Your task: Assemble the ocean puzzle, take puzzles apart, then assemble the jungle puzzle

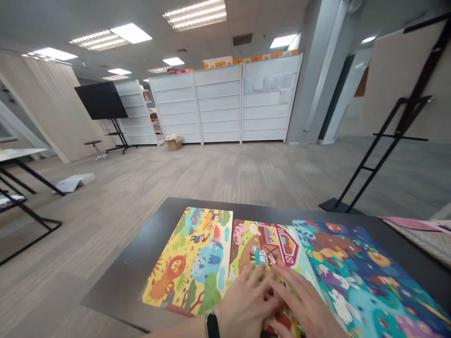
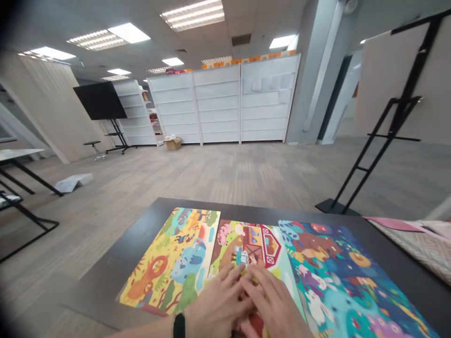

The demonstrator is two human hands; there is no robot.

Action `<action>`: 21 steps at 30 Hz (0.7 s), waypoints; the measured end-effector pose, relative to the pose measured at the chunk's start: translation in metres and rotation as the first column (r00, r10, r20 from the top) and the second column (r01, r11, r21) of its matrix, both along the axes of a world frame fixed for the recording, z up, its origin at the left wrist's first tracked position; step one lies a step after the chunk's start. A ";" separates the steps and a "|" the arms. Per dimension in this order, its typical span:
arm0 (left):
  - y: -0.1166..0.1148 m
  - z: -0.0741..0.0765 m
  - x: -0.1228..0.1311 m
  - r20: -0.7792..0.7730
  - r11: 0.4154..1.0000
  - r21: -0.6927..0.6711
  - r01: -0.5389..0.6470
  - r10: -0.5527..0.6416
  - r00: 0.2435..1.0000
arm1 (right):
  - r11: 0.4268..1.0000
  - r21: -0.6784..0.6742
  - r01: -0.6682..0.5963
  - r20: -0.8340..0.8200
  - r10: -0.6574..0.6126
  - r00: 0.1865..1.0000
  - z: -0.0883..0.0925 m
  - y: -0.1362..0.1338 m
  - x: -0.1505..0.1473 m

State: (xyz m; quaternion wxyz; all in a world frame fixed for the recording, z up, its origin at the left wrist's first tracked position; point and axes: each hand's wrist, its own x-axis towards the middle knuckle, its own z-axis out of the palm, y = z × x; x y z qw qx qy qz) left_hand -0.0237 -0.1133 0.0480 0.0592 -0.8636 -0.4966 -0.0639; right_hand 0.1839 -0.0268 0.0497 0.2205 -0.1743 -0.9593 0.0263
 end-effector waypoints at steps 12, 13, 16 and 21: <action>-0.023 -0.022 0.005 0.083 0.967 -0.164 -0.197 0.212 0.974 | 0.999 -0.045 -0.029 0.021 0.030 0.999 0.001 -0.007 0.005; -0.021 -0.025 0.005 0.078 0.966 -0.174 -0.191 0.207 0.975 | 0.997 -0.052 -0.048 -0.005 0.048 0.999 -0.001 -0.011 0.001; -0.015 -0.041 0.006 0.050 0.962 -0.198 -0.190 0.203 0.978 | 0.978 -0.024 -0.205 -0.101 0.202 0.974 -0.020 -0.032 -0.030; -0.010 -0.044 0.009 0.038 0.944 -0.266 -0.195 0.212 0.976 | 0.964 -0.120 -0.237 -0.223 0.206 0.953 -0.056 -0.077 -0.132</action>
